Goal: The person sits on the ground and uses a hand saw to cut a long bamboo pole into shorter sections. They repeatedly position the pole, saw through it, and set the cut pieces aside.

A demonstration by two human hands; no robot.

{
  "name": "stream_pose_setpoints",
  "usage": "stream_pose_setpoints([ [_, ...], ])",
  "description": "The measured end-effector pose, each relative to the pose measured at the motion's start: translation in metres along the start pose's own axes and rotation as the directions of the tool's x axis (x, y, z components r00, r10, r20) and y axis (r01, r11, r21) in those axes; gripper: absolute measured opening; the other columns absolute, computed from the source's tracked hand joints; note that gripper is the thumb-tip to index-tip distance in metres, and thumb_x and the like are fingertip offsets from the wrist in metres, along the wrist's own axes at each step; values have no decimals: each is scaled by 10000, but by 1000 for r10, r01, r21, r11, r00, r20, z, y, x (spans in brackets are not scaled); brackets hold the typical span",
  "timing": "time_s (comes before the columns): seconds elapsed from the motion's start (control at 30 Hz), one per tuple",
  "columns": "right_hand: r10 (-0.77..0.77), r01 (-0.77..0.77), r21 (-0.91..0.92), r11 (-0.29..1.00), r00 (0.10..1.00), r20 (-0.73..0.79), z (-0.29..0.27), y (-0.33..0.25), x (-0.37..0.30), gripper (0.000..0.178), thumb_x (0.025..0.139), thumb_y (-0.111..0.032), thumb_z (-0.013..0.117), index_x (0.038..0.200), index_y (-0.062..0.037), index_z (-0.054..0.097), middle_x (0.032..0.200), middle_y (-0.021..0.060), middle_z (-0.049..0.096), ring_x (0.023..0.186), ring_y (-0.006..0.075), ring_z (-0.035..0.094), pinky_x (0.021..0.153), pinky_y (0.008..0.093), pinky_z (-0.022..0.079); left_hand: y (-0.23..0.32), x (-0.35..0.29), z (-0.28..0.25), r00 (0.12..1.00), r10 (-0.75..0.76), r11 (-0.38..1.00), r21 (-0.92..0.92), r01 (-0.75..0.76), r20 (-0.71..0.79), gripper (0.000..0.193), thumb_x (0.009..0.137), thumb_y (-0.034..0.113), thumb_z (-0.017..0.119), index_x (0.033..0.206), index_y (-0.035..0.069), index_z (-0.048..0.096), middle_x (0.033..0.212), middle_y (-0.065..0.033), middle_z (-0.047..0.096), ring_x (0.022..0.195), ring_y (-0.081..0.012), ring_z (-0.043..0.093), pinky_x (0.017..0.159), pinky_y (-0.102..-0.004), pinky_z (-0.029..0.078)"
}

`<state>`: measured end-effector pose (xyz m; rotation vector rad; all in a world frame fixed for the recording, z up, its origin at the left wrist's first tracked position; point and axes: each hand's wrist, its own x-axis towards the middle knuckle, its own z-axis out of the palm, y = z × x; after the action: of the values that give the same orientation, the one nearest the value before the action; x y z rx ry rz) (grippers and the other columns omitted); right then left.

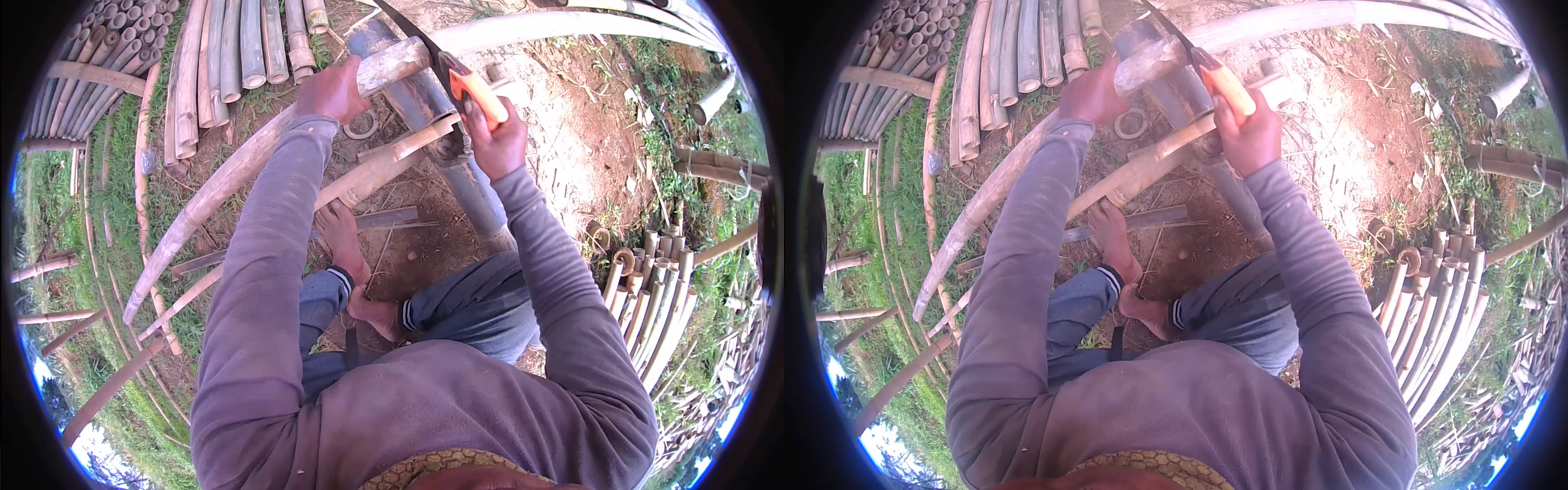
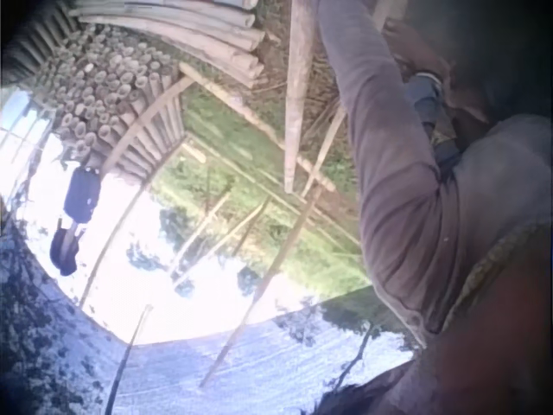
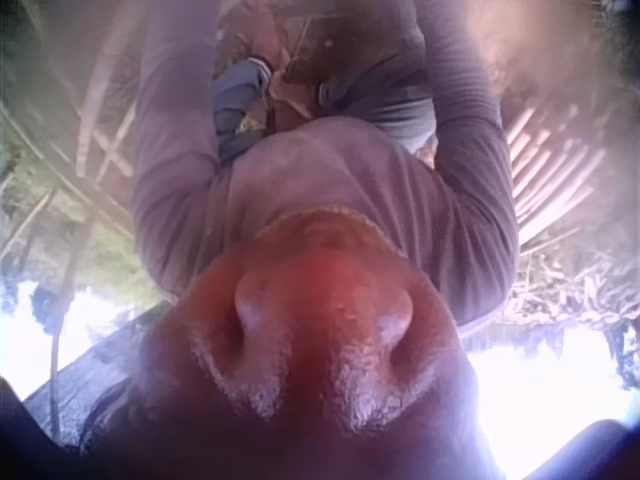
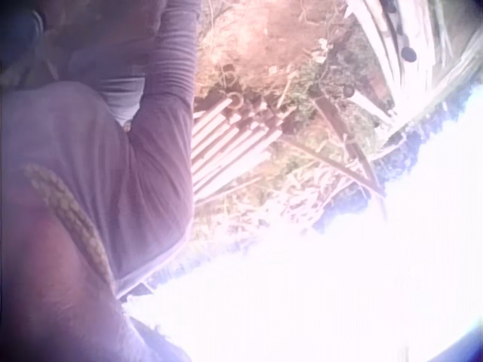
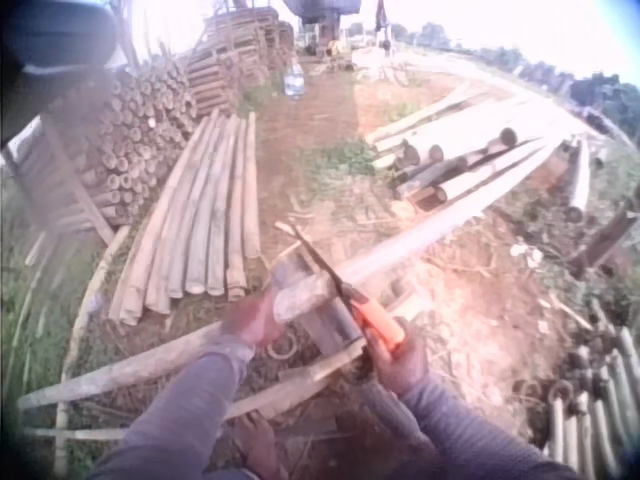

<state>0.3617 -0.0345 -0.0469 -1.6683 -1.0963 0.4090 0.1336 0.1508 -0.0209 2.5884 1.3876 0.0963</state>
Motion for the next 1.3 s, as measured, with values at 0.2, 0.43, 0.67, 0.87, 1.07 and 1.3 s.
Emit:
stream_pose_setpoints([
  [0.2,61,-60,-19,998,996,59,-34,-14,-56,195,1026,-93,724,1146,44,655,896,106,742,698,119,677,634,294,552,-6,12,-18,990,-96,995,32,93,103,698,810,318,824,1436,145,569,1171,-161,777,1083,-365,755,951,-502,598],
  [0.43,132,-117,135,984,986,-106,-111,-28,-155,277,1084,-260,685,1147,-4,600,800,5,607,585,44,551,538,207,466,-19,5,-1,998,-48,999,14,47,34,537,810,335,832,1260,135,619,1035,-138,786,965,-353,781,863,-495,625],
  [0.67,85,-171,-651,740,983,-161,-149,50,-128,429,965,-258,792,1253,5,612,947,164,706,809,392,694,752,480,564,-12,-13,13,997,8,1000,-12,-9,-73,671,801,330,895,1322,92,546,1153,-159,691,1048,-385,734,882,-517,576],
  [0.87,-69,156,-678,718,986,154,-127,45,-89,754,857,-271,847,1460,35,514,1372,279,566,1278,477,570,1092,575,475,-21,-85,7,715,-195,961,-276,2,-672,892,781,301,891,1530,108,446,1490,-191,488,1432,-390,420,1223,-518,333],
  [1.07,-376,615,-553,562,786,492,19,-49,27,924,760,-363,903,1557,-152,485,1591,184,446,1498,433,385,1225,635,313,-121,-175,43,-308,-931,110,-954,280,-198,920,826,346,869,1532,61,353,1432,-231,389,1358,-414,422,1165,-590,324],
  [1.3,-140,751,-492,440,599,789,62,-63,75,878,697,-527,927,1397,-111,597,1287,128,655,1294,349,579,1205,600,348,-161,-214,24,-512,-745,-309,-901,-304,428,825,849,314,848,1465,24,383,1361,-204,456,1235,-360,540,950,-520,594],
])
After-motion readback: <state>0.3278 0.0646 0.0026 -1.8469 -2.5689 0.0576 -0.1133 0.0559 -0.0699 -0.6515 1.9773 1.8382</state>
